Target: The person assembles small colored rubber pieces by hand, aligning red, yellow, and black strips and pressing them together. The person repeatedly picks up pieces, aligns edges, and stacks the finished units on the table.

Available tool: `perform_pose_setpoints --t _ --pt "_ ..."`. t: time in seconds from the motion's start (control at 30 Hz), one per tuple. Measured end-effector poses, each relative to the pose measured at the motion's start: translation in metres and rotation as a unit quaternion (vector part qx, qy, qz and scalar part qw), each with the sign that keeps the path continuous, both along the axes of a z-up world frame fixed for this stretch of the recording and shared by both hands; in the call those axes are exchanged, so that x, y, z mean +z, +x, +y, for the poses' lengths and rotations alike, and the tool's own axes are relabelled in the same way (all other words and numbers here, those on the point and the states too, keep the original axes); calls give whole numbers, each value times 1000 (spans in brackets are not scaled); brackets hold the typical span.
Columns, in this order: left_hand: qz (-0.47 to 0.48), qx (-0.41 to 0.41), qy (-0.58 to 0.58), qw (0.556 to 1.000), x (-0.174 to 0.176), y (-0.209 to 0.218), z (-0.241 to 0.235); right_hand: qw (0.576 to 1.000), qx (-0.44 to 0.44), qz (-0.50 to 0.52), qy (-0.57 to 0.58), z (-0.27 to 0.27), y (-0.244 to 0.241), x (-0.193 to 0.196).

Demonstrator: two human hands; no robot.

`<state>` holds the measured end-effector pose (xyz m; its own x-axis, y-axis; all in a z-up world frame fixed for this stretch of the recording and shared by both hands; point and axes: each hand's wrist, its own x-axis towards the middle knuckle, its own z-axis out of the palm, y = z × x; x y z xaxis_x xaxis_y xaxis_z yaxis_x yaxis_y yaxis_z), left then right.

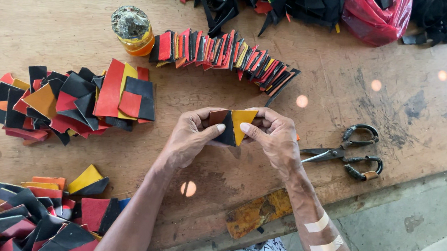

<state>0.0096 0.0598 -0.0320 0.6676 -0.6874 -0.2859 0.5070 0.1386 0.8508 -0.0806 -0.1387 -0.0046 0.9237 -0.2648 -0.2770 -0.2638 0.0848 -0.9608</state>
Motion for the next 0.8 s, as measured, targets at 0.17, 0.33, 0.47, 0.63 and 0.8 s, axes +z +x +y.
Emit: perform_pose_setpoints --t 0.17,0.33,0.47,0.63,0.8 --pt "-5 -6 16 1000 3 1 1 1000 7 9 -19 2 0 5" --pt "4 -2 2 1000 5 1 2 999 5 12 -33 5 1 12" --pt "3 -3 10 1000 4 1 2 999 8 17 -34 6 1 13" --pt "-15 -4 1 1000 5 1 0 999 8 23 -49 6 2 16" --pt "-16 -3 51 999 10 0 2 996 43 16 -81 5 3 26"
